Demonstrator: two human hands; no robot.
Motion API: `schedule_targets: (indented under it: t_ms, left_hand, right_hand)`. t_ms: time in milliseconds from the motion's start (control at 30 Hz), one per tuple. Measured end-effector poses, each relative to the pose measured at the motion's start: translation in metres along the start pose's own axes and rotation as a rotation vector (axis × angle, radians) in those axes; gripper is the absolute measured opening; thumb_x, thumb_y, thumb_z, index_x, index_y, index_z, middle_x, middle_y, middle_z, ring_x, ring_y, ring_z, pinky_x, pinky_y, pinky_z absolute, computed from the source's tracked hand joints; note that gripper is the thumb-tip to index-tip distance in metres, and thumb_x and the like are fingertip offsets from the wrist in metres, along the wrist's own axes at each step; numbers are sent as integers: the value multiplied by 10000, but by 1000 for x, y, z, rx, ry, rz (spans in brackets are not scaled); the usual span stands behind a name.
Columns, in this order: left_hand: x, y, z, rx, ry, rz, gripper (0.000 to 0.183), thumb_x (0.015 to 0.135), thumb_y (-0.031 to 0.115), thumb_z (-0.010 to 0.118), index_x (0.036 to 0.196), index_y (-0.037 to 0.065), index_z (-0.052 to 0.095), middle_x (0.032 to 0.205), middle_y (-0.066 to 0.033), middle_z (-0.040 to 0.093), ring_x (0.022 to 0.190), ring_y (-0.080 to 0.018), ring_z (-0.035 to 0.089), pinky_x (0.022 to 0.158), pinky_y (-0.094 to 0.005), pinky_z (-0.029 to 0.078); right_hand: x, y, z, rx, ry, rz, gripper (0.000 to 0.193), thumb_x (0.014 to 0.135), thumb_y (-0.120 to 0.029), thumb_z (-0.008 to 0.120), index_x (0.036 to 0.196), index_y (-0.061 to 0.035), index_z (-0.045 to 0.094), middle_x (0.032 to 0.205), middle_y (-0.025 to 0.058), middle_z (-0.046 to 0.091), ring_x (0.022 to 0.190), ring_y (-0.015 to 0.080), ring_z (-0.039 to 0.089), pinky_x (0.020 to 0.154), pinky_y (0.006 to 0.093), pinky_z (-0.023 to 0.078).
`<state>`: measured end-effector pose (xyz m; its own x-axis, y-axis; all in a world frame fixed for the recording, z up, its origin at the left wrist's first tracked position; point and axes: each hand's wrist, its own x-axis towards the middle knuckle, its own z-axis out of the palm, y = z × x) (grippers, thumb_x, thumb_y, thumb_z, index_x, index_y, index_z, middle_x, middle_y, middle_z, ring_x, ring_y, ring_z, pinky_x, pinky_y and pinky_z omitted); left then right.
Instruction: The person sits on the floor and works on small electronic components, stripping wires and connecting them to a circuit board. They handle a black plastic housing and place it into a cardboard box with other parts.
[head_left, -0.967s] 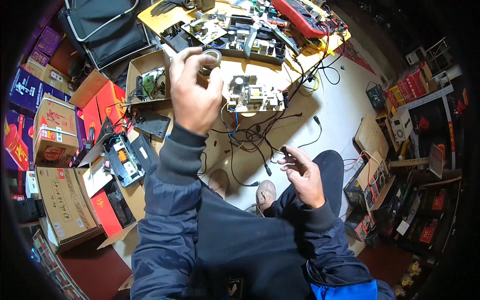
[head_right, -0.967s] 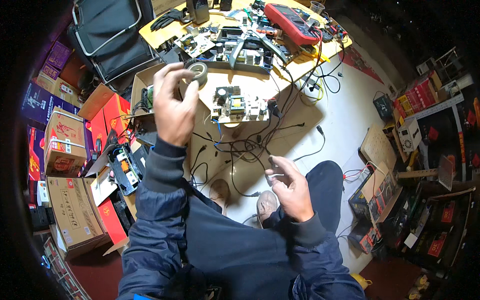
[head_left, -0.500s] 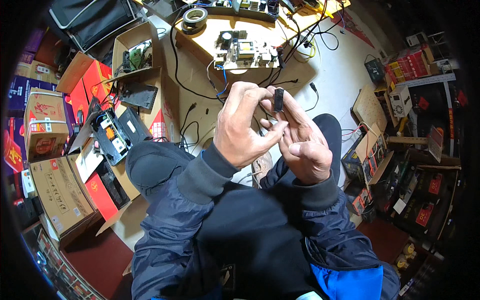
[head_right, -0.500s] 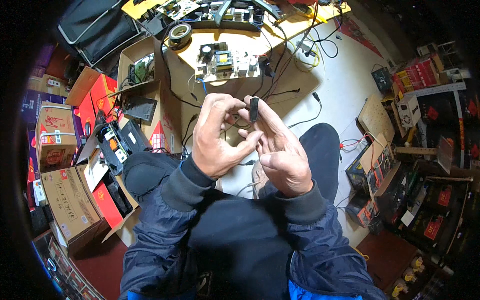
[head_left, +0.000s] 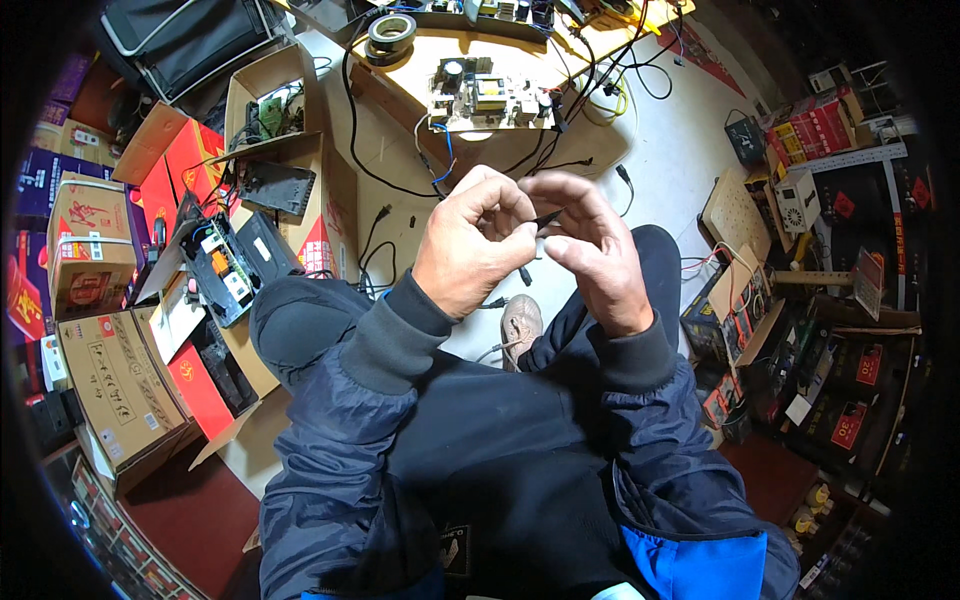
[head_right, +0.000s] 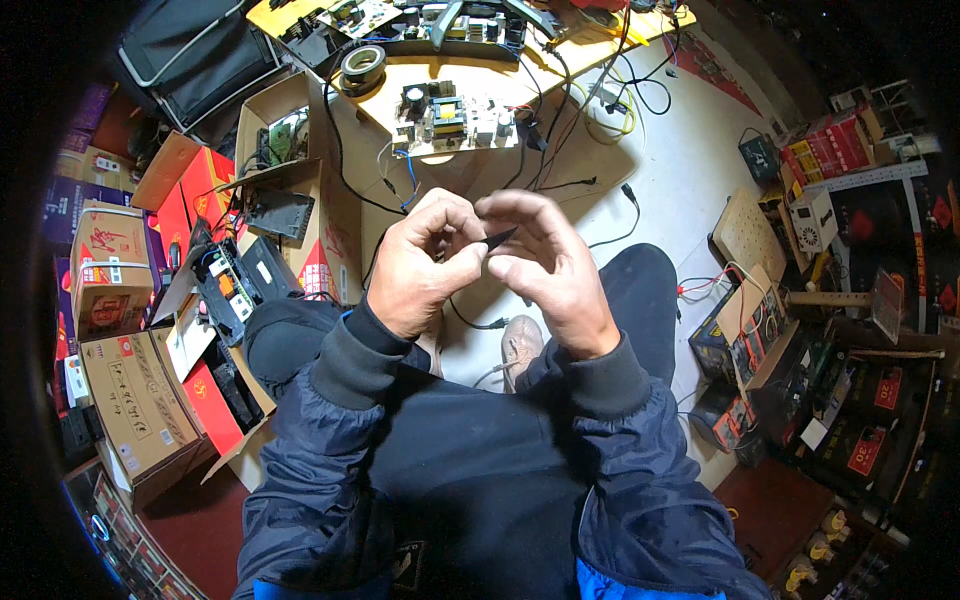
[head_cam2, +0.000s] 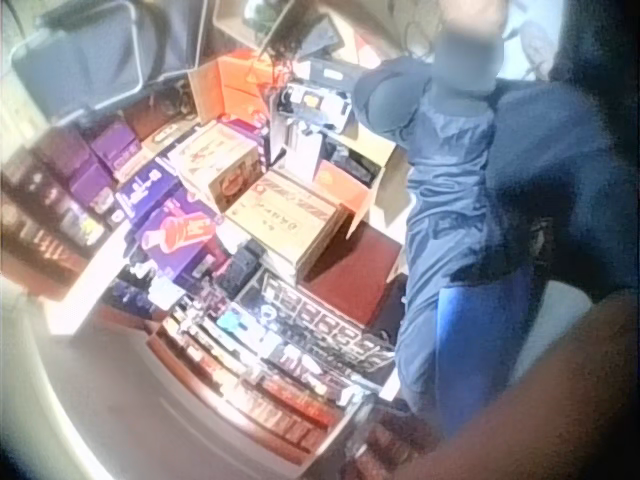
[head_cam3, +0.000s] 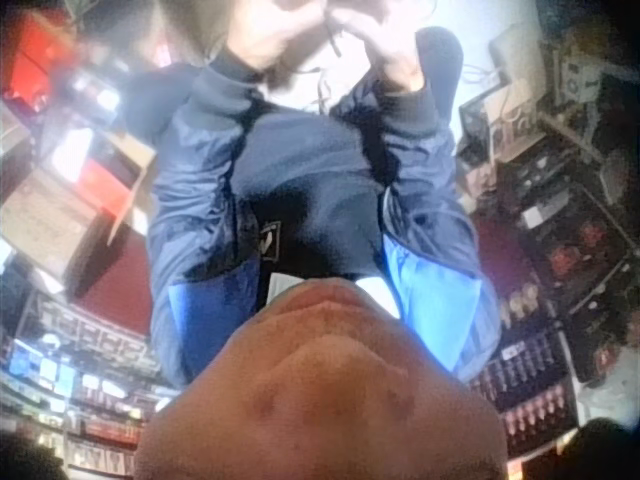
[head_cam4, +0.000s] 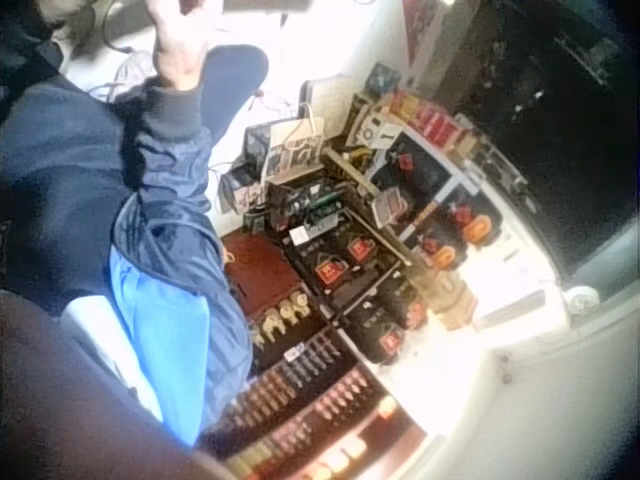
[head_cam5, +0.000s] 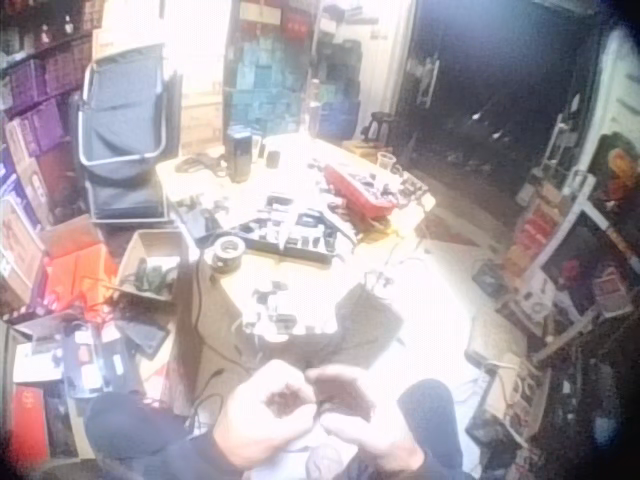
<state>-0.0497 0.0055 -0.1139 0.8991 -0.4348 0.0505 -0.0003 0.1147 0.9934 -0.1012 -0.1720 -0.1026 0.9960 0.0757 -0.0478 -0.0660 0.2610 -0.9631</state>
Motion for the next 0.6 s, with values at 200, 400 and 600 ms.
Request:
schedule_targets:
  t_ms: [200, 400, 600]
  left_hand:
    - [-12, 1, -17, -182, 36, -127, 125, 888, 6, 725, 937, 44, 616, 907, 43, 557, 786, -31, 519, 707, -205, 429]
    - [-15, -17, -42, 251, 505, 9, 221, 894, 103, 758, 1068, 27, 645, 982, -27, 641, 879, -98, 598, 829, -268, 503]
    - [4, -44, -48, 52, 394, -115, 247, 934, 115, 731, 1138, -19, 692, 1028, -56, 723, 914, -97, 647, 849, -270, 527]
  right_hand:
    - [12, 5, 2, -39, 74, 67, 107, 942, -37, 710, 1039, -1, 683, 980, 18, 688, 894, 82, 637, 809, 233, 512]
    - [27, 20, 4, 16, 228, 47, 121, 979, -104, 689, 1037, 3, 688, 921, 47, 712, 831, 125, 680, 801, 279, 548]
    - [54, 54, 22, 52, 254, 90, 126, 1010, -122, 660, 1064, -9, 673, 947, 56, 709, 839, 141, 690, 778, 280, 568]
